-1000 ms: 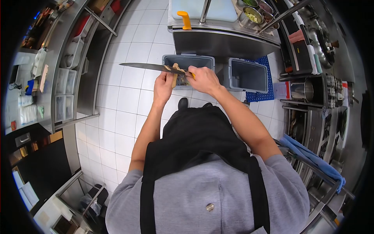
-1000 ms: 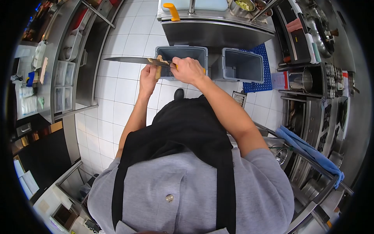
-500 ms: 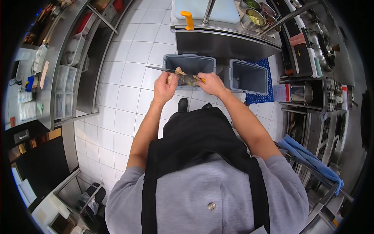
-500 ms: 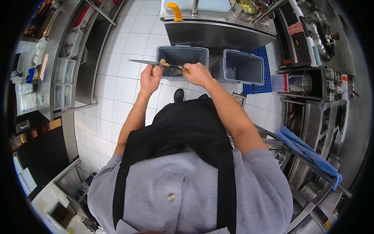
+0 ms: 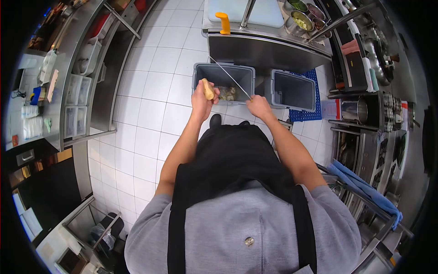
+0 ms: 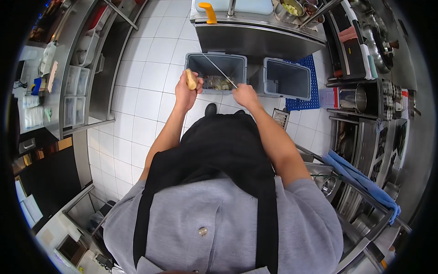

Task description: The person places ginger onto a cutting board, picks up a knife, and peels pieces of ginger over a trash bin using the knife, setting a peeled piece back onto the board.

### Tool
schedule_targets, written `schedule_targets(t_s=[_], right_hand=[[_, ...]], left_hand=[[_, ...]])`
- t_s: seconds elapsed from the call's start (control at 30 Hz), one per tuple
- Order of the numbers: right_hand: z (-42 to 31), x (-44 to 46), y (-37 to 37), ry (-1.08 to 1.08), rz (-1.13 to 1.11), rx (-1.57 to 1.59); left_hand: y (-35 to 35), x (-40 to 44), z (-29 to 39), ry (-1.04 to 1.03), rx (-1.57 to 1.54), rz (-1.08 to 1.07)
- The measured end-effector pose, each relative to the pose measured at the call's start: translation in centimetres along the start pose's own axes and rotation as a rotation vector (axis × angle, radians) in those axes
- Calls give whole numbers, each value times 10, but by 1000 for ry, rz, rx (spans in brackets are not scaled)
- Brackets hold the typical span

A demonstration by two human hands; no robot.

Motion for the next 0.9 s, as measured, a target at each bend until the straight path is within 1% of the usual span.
schedule_targets(t_s=[0.03,0.07,0.1,0.13,0.17,0.2,0.23,0.27,0.4,0.47,0.63,0.73,0.83,0.9], right_hand=[[-16,-4,5,78,77,14],[-31,-10,10,156,153,28],[-44,-19,13,157,151,28],[-70,-35,26,265,204,46],[-92,-51,36,371,256,65],[-102,-58,38,371,255,66],[-121,-71,46,482,340,29],[-136,-85,53,591,426,-7],[-150,-97,60,658,470,-75],[-151,-98,60,683,511,-110],[-157,-105,64,734,521,-103],[-154,-101,61,754,534,-102],[-142,-93,62,750,536,-106],[-139,-90,63,731,525,-111]], left_hand=[[-2,2,-7,37,-163,18],[-5,5,-8,36,-164,20],[-6,5,-8,67,-152,86],[-6,4,-9,97,-140,153],[-13,4,-7,98,-140,155],[-16,2,-5,112,-83,184],[-16,2,-5,126,-24,211],[-16,10,-9,69,56,84],[-35,5,-4,14,-1,71],[-32,5,-5,9,5,78],[-27,8,-7,-28,-19,109],[-26,5,0,-57,23,139],[-30,0,10,-64,83,105],[-38,-1,6,8,44,14]])
Point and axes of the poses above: each hand's wrist, its own x-axis towards the middle knuckle, its own y-axis out of the back of the hand, z = x × y, the point moved 10 cm from there along x, towards the middle knuckle, and after that the axes turned 10 degrees about -z, right-handed, at the moved point
